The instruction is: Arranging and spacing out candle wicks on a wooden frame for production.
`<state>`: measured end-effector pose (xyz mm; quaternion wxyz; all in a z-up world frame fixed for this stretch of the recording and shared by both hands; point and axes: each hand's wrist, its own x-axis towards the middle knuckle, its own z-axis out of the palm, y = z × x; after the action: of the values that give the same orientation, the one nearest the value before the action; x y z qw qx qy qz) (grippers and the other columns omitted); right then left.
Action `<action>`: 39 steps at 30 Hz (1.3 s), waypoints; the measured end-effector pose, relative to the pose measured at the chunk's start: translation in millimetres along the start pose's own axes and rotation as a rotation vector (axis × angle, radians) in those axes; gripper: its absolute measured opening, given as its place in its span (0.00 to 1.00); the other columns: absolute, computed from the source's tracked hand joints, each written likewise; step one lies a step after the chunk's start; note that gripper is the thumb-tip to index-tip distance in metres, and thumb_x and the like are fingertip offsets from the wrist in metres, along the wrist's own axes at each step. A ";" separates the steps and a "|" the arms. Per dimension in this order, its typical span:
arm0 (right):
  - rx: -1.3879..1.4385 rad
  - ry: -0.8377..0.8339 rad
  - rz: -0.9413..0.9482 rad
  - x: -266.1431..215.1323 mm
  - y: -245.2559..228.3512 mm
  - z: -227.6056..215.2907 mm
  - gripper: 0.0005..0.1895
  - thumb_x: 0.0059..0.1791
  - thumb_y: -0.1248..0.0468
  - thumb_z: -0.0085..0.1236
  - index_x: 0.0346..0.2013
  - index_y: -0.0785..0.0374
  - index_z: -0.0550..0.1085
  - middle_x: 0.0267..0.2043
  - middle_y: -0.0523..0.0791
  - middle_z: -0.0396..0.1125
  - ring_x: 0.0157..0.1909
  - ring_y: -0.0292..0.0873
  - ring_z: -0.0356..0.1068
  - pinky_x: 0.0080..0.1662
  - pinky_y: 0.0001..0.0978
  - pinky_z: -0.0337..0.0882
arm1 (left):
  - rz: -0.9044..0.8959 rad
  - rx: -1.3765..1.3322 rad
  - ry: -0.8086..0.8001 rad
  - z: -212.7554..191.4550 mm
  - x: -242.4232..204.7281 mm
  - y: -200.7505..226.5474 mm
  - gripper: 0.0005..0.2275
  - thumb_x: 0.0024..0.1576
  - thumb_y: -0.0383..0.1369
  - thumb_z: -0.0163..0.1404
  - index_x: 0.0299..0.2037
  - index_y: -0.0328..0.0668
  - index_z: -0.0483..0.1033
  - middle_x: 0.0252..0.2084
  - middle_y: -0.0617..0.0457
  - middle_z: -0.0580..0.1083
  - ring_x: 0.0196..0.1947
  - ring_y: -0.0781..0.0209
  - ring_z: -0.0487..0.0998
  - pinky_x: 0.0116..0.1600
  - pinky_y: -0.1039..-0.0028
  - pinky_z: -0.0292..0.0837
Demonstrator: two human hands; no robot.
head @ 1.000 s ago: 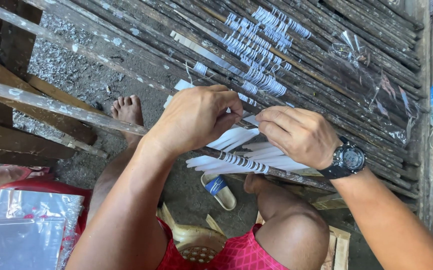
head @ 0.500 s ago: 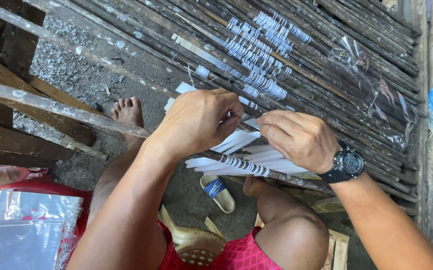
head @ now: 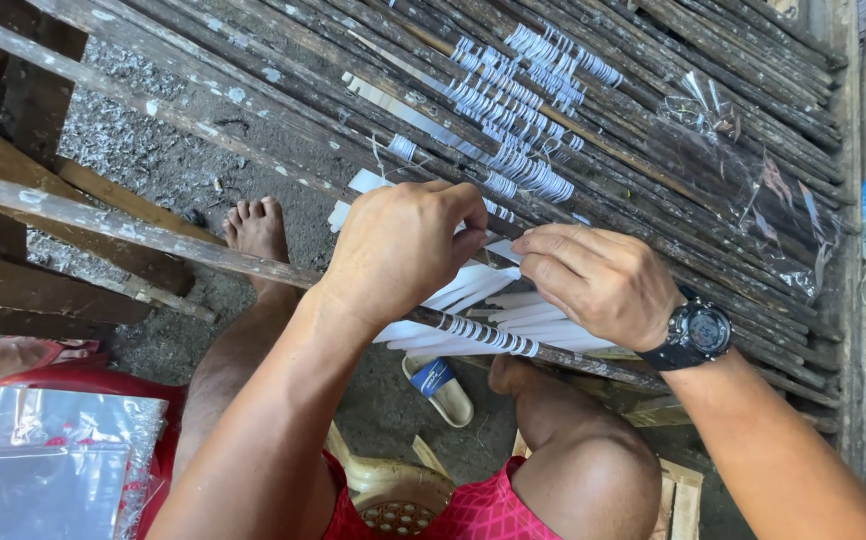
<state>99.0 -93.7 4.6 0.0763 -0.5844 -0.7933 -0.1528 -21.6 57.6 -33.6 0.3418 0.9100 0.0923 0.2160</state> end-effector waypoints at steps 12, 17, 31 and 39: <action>0.003 0.007 0.001 -0.3 1.1 0.7 0.04 0.46 0.67 0.45 0.27 0.63 0.68 0.31 0.45 0.64 0.39 0.45 0.67 0.36 0.32 0.69 | -0.023 0.063 0.051 5.1 0.4 1.2 0.04 0.47 0.33 0.49 0.22 0.46 0.71 0.16 0.53 0.69 0.18 0.54 0.73 0.23 0.68 0.69; 0.005 -0.002 0.006 0.1 1.6 1.4 0.04 0.46 0.68 0.45 0.27 0.62 0.68 0.31 0.44 0.64 0.37 0.44 0.67 0.35 0.32 0.69 | -0.005 0.098 0.056 6.7 -0.3 2.0 0.04 0.47 0.32 0.48 0.22 0.45 0.70 0.14 0.54 0.69 0.15 0.55 0.73 0.21 0.70 0.69; 0.040 -0.001 0.010 -2.2 3.1 2.4 0.05 0.46 0.67 0.44 0.28 0.63 0.68 0.32 0.45 0.64 0.40 0.45 0.67 0.36 0.33 0.69 | 0.076 -0.097 0.029 -5.2 -3.6 0.5 0.03 0.45 0.30 0.48 0.24 0.44 0.67 0.16 0.51 0.66 0.18 0.46 0.71 0.23 0.61 0.67; 0.050 0.015 0.002 -1.7 2.9 2.6 0.05 0.46 0.68 0.44 0.28 0.63 0.69 0.31 0.45 0.64 0.39 0.46 0.67 0.35 0.32 0.69 | 0.068 -0.105 -0.009 -4.9 -2.0 -2.9 0.02 0.44 0.30 0.47 0.22 0.45 0.68 0.15 0.54 0.65 0.18 0.51 0.71 0.22 0.66 0.65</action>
<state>102.4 -93.6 2.2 0.0973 -0.5818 -0.7957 -0.1372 -25.6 62.0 -32.9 0.3819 0.8944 0.0485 0.2278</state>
